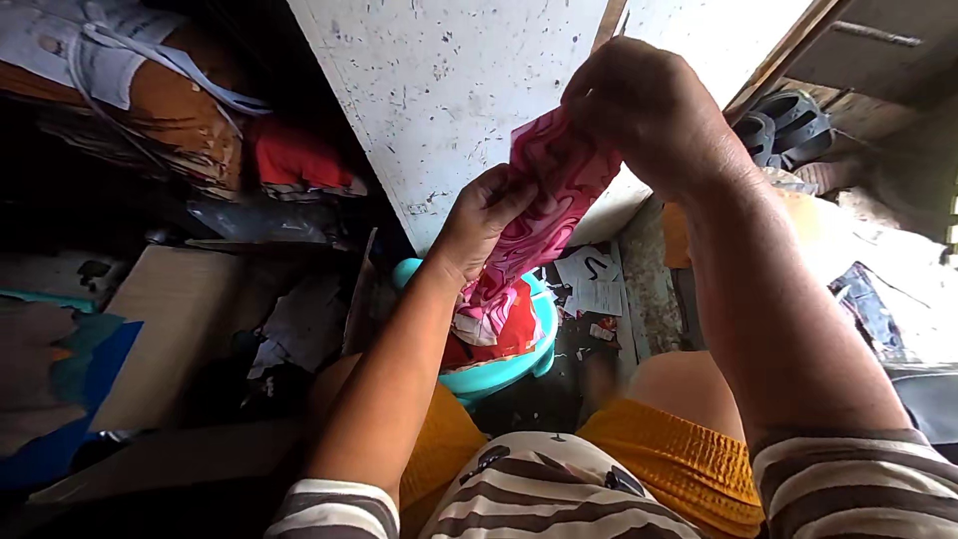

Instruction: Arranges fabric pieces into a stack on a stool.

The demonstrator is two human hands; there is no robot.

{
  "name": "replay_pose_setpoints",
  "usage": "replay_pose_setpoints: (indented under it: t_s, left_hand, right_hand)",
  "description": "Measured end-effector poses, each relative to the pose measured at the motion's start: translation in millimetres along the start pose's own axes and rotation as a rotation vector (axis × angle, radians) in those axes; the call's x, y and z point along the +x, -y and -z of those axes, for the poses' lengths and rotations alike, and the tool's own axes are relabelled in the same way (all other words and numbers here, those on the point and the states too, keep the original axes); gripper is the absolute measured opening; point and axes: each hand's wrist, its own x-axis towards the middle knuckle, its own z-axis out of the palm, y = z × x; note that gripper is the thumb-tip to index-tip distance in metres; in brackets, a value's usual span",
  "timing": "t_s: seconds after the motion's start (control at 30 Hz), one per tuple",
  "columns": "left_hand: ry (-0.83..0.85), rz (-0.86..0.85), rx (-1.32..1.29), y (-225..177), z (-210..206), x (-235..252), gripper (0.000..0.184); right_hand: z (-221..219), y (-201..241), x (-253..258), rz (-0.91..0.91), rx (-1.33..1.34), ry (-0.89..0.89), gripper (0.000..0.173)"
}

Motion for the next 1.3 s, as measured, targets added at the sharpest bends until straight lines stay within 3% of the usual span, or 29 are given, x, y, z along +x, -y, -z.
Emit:
replay_pose_setpoints:
  t_s: [0.13,0.53,0.73,1.0,1.13,1.3]
  left_hand:
    - [-0.038,-0.027,-0.032,-2,15,-6,0.015]
    - [0.012,0.070,-0.101,24,44,-47,0.017]
    - [-0.011,0.144,0.206,32,47,-63,0.015]
    - [0.329,0.195,0.892,37,53,-101,0.027]
    - [0.295,0.459,0.734,39,39,-142,0.028]
    - [0.279,0.823,0.474,74,11,-205,0.038]
  right_hand:
    - [-14,8,8,0.053,-0.230,0.188,0.011]
    - [-38,15,30,0.118,-0.104,0.102,0.007]
    - [-14,16,33,0.088,-0.081,0.008,0.012]
    - [16,-18,-20,0.036,0.007,-0.075,0.008]
    - [14,-52,-60,-0.056,0.057,-0.070,0.010]
    - [-1,-92,-101,-0.159,0.217,-0.074,0.007]
